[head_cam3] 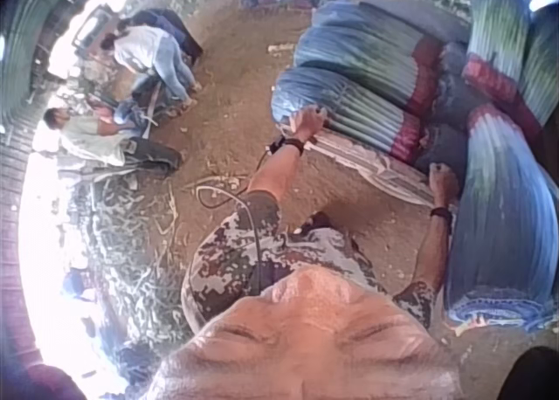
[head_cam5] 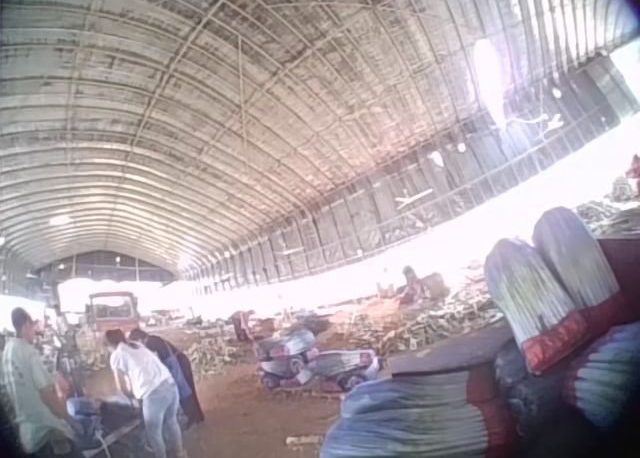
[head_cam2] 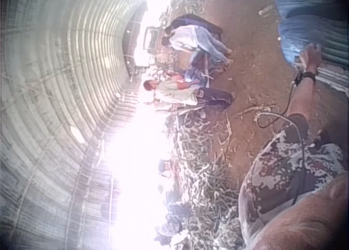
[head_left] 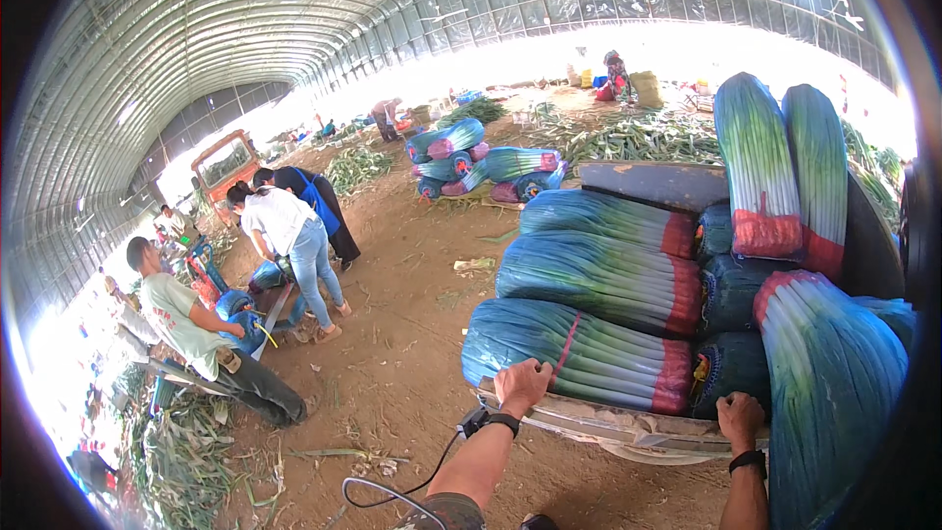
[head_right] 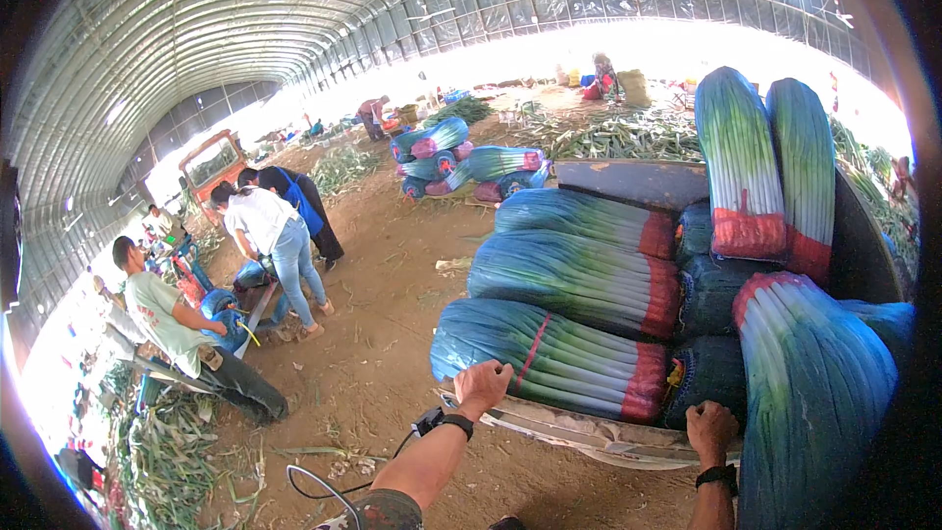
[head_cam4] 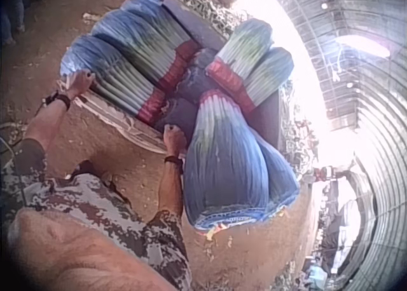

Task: The person stacks bundles of scallions into the back of a trailer and then pushes the trailer forward.

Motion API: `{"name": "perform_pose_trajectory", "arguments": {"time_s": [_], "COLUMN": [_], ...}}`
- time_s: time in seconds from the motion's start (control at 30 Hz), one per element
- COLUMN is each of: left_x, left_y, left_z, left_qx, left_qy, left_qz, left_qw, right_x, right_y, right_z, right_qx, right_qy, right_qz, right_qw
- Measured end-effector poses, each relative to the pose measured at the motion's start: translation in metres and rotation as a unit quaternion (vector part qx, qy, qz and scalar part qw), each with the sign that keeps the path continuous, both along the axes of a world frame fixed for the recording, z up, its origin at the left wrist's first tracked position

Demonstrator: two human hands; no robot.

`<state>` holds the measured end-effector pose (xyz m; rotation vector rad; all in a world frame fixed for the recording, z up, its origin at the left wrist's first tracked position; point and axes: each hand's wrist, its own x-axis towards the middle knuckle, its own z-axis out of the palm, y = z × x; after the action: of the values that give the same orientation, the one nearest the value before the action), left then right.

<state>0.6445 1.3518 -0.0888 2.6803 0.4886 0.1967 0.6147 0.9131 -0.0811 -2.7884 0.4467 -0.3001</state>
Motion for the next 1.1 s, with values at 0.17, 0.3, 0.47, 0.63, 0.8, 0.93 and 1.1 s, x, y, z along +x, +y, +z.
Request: {"name": "perform_pose_trajectory", "arguments": {"time_s": [0.17,0.3,0.47,0.63,0.8,0.93,1.1], "left_x": [0.0,0.0,-0.003,0.0,0.002,0.002,0.003], "left_y": [0.0,0.001,-0.003,0.001,0.002,0.002,0.002], "left_z": [0.0,0.001,0.005,0.0,-0.004,-0.006,-0.007], "left_qx": [0.001,0.0,0.0,0.006,0.005,0.006,0.0], "left_qy": [0.009,0.009,0.003,0.01,0.007,0.005,0.0], "left_qz": [0.01,0.01,0.006,0.011,0.009,0.01,0.009], "left_qw": [1.0,1.0,1.0,1.0,1.0,1.0,1.0], "right_x": [-0.002,-0.002,-0.002,0.0,0.0,0.0,0.001], "right_y": [0.002,0.001,0.0,-0.002,-0.001,-0.001,-0.001], "right_z": [0.003,0.005,0.002,-0.001,0.0,0.0,-0.003], "right_qx": [-0.005,0.001,0.0,-0.004,-0.009,-0.009,-0.009], "right_qy": [-0.007,0.007,-0.014,-0.014,-0.011,-0.015,-0.01], "right_qz": [0.01,0.019,0.024,0.032,0.027,0.028,0.02], "right_qw": [1.0,1.0,1.0,0.999,1.0,0.999,1.0]}}
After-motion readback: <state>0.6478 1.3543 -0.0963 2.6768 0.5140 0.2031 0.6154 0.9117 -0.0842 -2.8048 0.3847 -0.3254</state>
